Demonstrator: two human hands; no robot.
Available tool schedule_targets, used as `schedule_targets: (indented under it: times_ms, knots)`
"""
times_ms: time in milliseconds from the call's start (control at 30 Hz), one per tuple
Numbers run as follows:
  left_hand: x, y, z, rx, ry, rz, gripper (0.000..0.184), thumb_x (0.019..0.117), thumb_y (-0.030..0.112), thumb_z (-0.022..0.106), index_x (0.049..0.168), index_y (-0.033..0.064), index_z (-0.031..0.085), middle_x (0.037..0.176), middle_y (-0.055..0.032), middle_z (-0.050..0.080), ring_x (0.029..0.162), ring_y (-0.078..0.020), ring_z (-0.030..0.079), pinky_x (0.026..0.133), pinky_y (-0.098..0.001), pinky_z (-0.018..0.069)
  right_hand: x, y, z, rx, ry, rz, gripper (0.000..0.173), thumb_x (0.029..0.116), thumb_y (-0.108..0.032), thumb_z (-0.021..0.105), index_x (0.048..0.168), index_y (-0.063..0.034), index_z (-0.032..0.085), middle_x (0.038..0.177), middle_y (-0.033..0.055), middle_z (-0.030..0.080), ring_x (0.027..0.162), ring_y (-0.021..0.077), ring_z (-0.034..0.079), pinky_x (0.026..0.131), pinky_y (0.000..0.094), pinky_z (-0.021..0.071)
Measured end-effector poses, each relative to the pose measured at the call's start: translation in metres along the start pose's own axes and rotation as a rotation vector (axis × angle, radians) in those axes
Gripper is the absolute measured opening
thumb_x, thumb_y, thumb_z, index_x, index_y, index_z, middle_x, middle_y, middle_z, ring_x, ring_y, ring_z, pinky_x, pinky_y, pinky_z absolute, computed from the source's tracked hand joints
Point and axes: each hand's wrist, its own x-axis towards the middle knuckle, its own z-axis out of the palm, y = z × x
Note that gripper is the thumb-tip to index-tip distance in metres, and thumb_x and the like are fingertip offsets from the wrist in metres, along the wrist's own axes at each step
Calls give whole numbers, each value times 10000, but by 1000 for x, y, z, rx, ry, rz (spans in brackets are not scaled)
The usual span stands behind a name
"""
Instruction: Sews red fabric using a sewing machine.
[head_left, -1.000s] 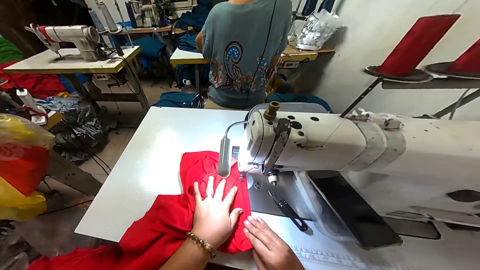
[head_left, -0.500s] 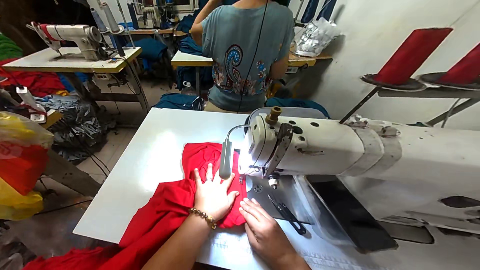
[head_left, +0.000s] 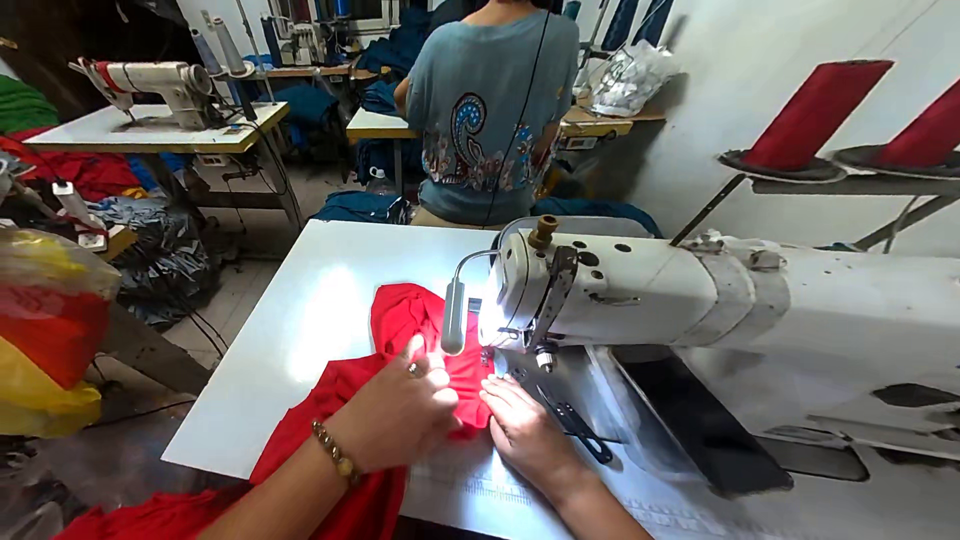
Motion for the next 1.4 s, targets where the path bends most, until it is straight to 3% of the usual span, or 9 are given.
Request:
schedule_targets:
  times_ms: [67,133,233,333,400,467,967,1233,1400]
  knots:
    - [-3,30,-23,-169,-79,66,290,1037,294,530,911,96,700,846,-63,700,910,-234,712,1010,-496,499,0,-1,-2,10,-21,-17,253,866,-49,554,971,23,772,1081,162,764,1122,332,714,1037,506,527]
    - [-3,53,-31,-342,-91,167,272,1031,248,557,878,63,684,776,-86,695,817,-238,725,1105,-485,455,-4,-11,-9,23,-20,-69,218,878,-35,570,968,19,761,1057,177,762,1094,357,721,1021,533,536]
    - [3,58,-14,-433,10,149,313,1025,275,579,812,64,671,720,-76,663,759,-222,698,1087,-464,466,-20,-36,-25,54,4,-136,207,947,-72,564,995,11,747,1050,179,760,1075,338,729,1019,509,542]
    - [14,53,16,-388,52,-171,309,1052,338,519,1080,98,711,999,-69,728,1074,-237,687,1144,-549,383,-44,-58,-38,53,11,-116,197,985,-124,567,950,-9,723,1035,159,753,1088,275,716,1074,417,511]
    - [19,54,37,-272,-88,-426,450,1068,437,431,1413,223,626,1422,-9,637,1455,-248,459,1231,-663,138,-57,-65,-45,36,-35,-95,182,945,-60,566,939,11,733,1048,175,757,1110,307,712,1081,431,497]
    - [24,57,50,-196,-294,-591,549,1074,489,358,1564,262,452,1642,16,396,1584,-241,195,1215,-693,-52,-67,-66,-49,51,-97,-64,213,928,-24,575,1034,41,748,1129,200,748,1149,351,698,1078,465,493]
    - [39,41,61,-126,-354,-683,599,1051,599,319,1579,331,409,1687,93,288,1598,-185,107,1215,-673,-91,-55,-45,-31,4,-37,-66,259,920,-77,525,1002,13,753,1128,171,754,1148,325,700,1078,433,494]
    - [60,13,66,-92,-351,-683,614,1052,602,328,1595,321,381,1696,55,274,1603,-221,83,1204,-689,-101,-28,-26,-16,17,-5,-24,304,907,-93,501,984,22,771,1128,179,755,1133,345,710,1046,473,522]
    - [62,2,64,-118,-293,-665,534,1070,442,375,1577,282,426,1678,24,322,1597,-230,126,1224,-665,-72,-11,-16,-6,3,0,2,298,888,-79,519,977,35,780,1104,182,761,1115,344,719,1023,474,539]
